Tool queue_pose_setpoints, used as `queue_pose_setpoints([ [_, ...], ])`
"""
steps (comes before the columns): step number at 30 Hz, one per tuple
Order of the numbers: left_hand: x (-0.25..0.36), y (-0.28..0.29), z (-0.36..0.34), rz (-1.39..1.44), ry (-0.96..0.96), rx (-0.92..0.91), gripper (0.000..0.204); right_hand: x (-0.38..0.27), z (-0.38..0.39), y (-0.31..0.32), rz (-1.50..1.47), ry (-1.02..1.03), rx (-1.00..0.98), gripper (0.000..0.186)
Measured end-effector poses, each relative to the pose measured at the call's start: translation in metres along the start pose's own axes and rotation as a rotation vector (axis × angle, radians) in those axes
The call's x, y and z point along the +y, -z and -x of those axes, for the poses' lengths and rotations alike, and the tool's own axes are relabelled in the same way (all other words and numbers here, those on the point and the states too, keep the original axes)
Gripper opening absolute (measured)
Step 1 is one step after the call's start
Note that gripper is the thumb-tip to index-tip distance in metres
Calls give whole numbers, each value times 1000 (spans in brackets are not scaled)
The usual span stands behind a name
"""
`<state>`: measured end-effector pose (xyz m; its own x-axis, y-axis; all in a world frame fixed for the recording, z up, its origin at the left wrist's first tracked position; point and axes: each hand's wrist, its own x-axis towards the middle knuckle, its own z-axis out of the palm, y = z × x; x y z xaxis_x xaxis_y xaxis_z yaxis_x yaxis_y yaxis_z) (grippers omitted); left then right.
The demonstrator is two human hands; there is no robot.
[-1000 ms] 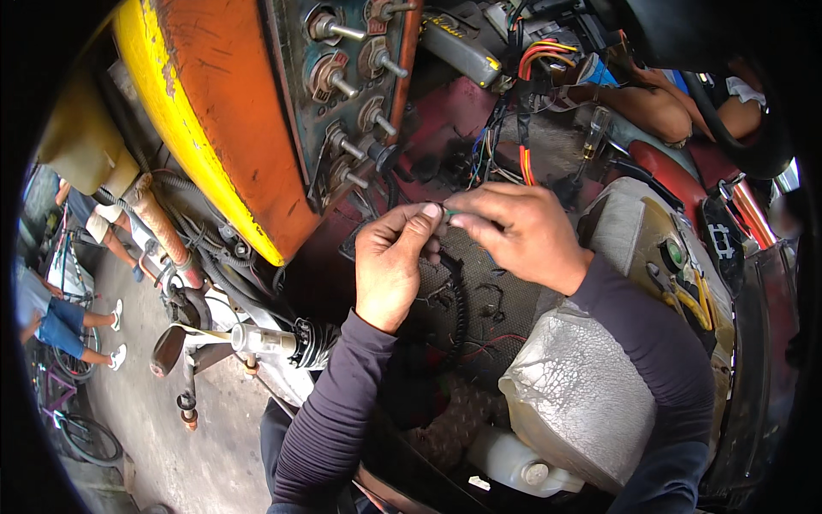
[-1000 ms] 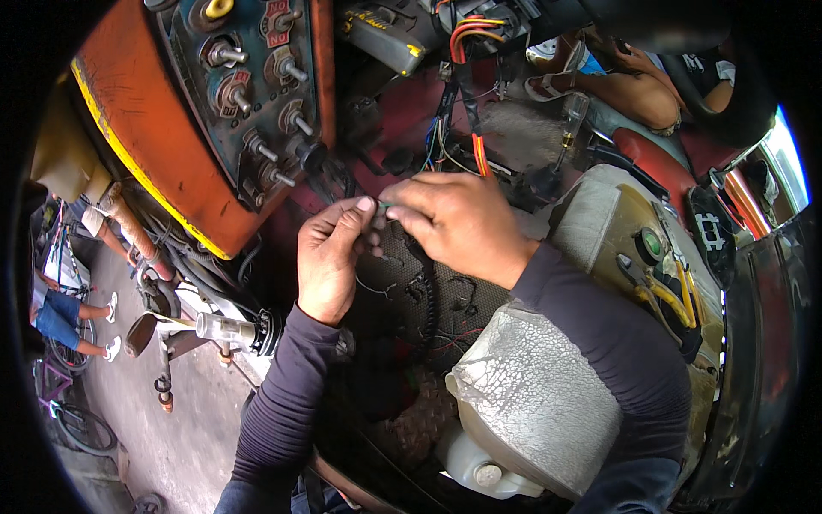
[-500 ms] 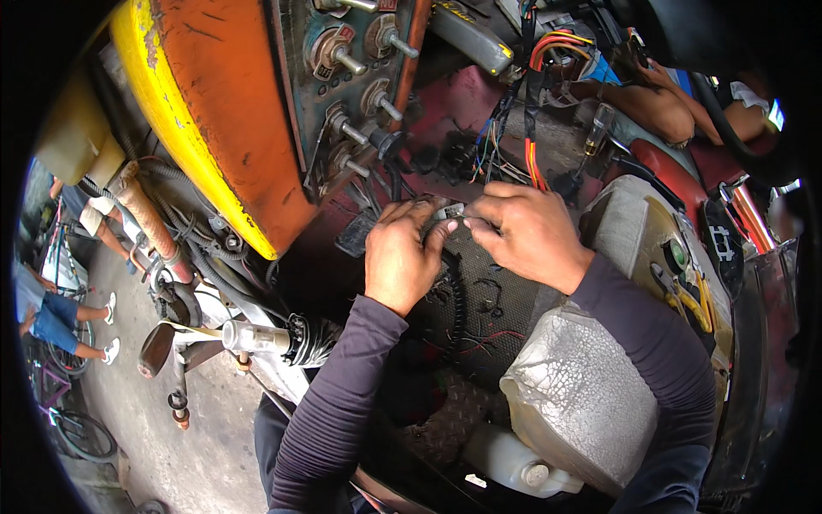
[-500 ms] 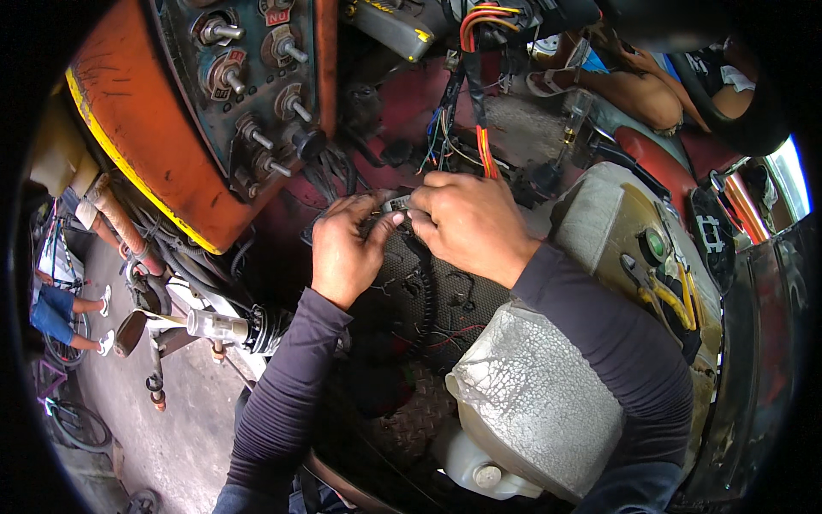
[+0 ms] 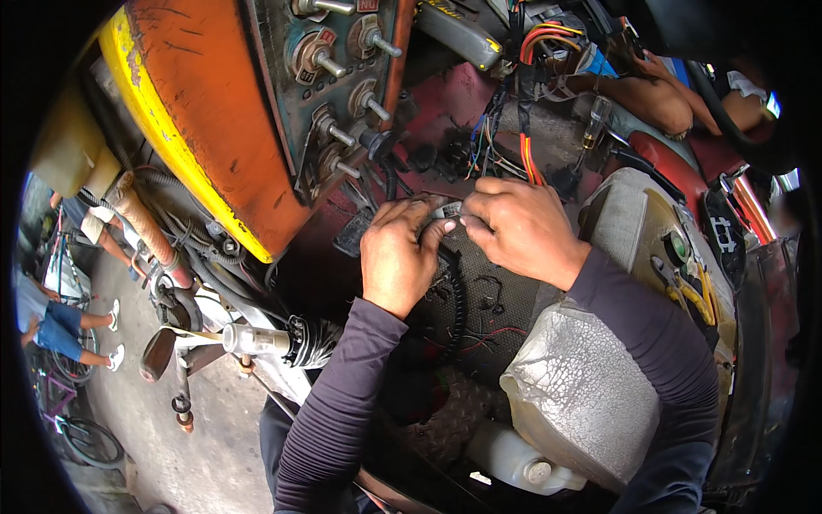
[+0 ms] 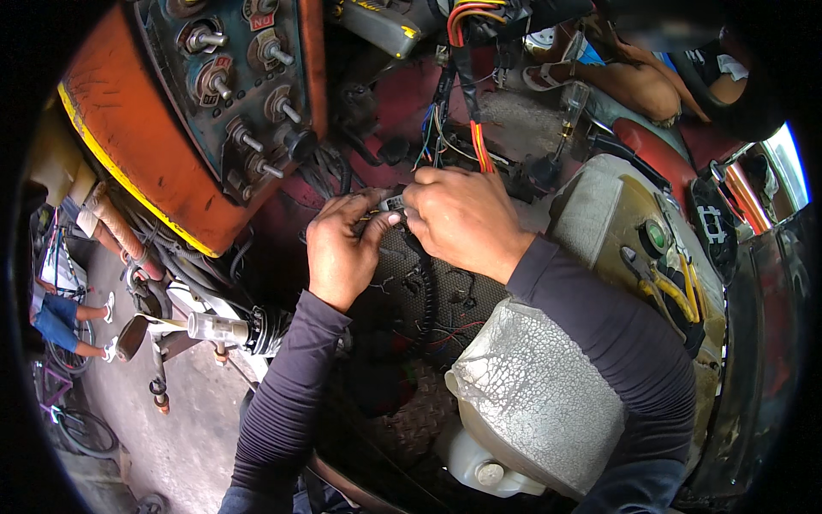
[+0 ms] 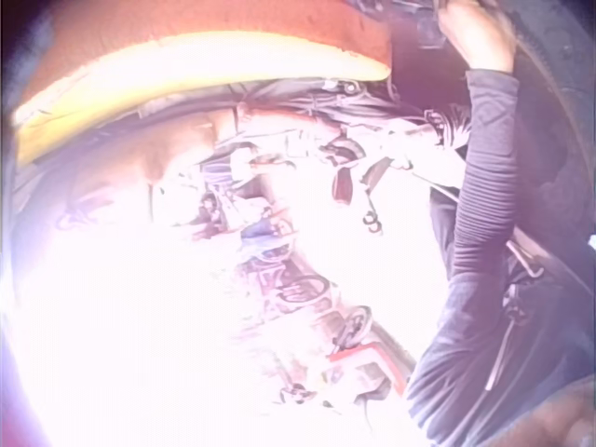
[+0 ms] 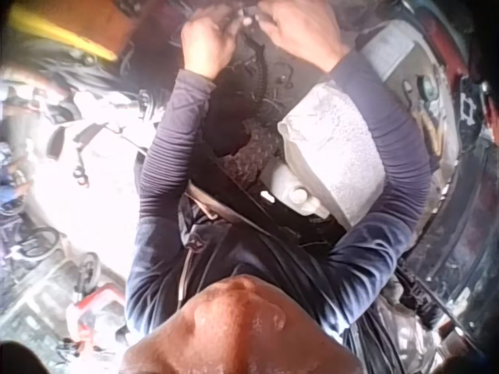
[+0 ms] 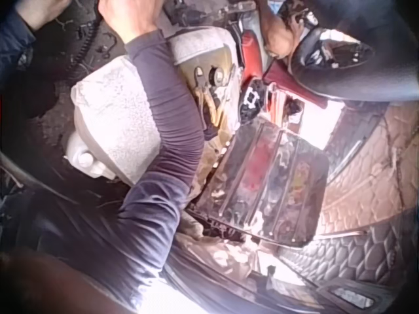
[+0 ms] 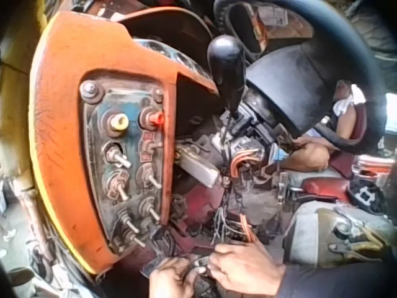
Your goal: The person works on the exposed wiring under the dashboard of a three-wheeled vehicle, stripping wire ends, twisting connections, and taping joints. They handle multiple colored wires and connectors, occasionally adjusting the steering column area while another person sits in the driver seat.
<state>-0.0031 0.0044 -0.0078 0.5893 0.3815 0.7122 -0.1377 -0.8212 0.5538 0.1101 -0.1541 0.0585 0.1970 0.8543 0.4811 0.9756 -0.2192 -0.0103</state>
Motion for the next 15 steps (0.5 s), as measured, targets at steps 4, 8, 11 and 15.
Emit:
queue_pose_setpoints([
  [4, 1, 0, 0, -8, -9, 1, 29, 0, 0, 1, 36, -2, -6, 15],
  [8, 3, 1, 0, -14, -28, 13, 29, -1, 0, 1, 60, 16, -1, 14],
  [11, 4, 1, 0, -46, -41, 0, 29, -1, -1, 2, 59, 40, 1, 14],
  [15, 4, 1, 0, -49, -39, -4, 28, -1, -2, 5, 59, 58, -4, 13],
])
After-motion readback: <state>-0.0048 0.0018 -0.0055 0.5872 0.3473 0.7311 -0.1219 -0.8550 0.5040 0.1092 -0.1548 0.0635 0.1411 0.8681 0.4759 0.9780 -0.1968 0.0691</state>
